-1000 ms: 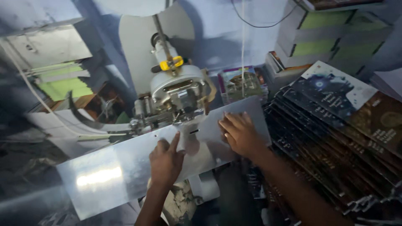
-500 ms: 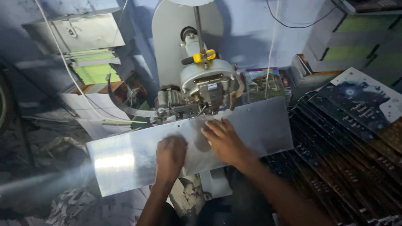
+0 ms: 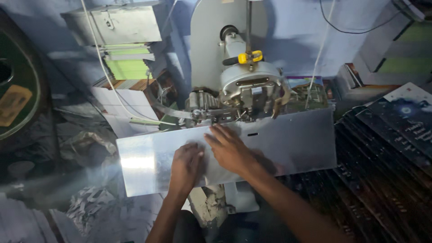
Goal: The person repeatedly picks a printed cover from a stack, places it over a book block, and feeds the assembly into a binding machine. The person then removes the bound unit and sets it aside, repeating the cycle with successive covers and blocks.
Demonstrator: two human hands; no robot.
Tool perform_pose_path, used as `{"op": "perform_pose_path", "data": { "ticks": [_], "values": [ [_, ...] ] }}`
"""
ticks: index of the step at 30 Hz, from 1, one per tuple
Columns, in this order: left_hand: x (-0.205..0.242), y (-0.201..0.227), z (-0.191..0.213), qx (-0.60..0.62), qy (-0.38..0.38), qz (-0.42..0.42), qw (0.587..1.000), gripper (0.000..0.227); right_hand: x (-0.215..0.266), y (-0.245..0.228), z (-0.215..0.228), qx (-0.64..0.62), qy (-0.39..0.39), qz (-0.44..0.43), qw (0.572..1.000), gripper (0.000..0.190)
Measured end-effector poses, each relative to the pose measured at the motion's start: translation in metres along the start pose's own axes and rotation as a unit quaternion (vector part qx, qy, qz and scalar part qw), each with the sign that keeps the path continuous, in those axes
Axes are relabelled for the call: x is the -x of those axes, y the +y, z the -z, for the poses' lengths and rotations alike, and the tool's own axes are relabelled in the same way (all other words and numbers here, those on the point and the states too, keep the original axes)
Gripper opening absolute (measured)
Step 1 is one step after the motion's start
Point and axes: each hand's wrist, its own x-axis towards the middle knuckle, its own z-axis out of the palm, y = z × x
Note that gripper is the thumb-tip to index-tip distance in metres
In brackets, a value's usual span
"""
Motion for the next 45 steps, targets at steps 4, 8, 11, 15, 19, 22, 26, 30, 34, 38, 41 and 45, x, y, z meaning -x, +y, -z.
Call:
{"op": "perform_pose_path", "data": {
  "ticks": [4,8,11,15,19,22,26,30,34,38,41,45],
  "values": [
    [0.001,0.011,0.015,0.021,-0.018,0.033,0.999,0.024,-0.020,-0.008,-0.014,0.017,-0.017,0.010,1.000,0.055],
    [0.001,0.017,0.027,0.009,-0.001,0.040,0.999,0.031,-0.039,-0.014,-0.027,-0.006,-0.030,0.018,0.999,0.063],
    [0.002,0.014,0.036,-0.009,0.004,0.026,1.000,0.032,-0.054,-0.012,-0.041,0.013,-0.028,0.032,0.999,0.066],
    [0.005,0.014,0.052,-0.014,0.003,0.040,0.999,0.034,-0.067,-0.021,-0.055,0.012,-0.085,-0.036,0.996,0.064],
    [0.013,0.014,0.071,-0.044,0.007,0.065,0.997,0.036,-0.071,-0.034,-0.055,0.036,-0.067,-0.071,0.995,0.063],
    [0.025,0.011,0.091,-0.072,0.034,0.051,0.996,0.039,-0.072,-0.037,-0.053,0.047,-0.041,-0.067,0.996,0.065],
    [0.041,0.003,0.120,-0.116,0.078,0.045,0.989,0.041,-0.072,-0.037,-0.051,0.025,-0.059,-0.078,0.995,0.063],
    [0.057,-0.002,0.157,-0.151,0.119,0.059,0.979,0.039,-0.072,-0.038,-0.050,0.036,-0.023,-0.054,0.998,0.063],
    [0.074,-0.005,0.187,-0.187,0.145,0.071,0.969,0.041,-0.071,-0.042,-0.048,0.020,-0.030,-0.066,0.997,0.062],
    [0.087,-0.005,0.210,-0.216,0.167,0.079,0.959,0.039,-0.072,-0.043,-0.050,0.021,-0.028,-0.076,0.996,0.061],
    [0.094,-0.004,0.229,-0.218,0.174,0.096,0.956,0.037,-0.072,-0.040,-0.052,0.036,-0.022,-0.067,0.997,0.061],
    [0.106,-0.008,0.255,-0.257,0.194,0.096,0.942,0.037,-0.070,-0.039,-0.055,0.037,-0.024,-0.066,0.997,0.061]
  ]
}}
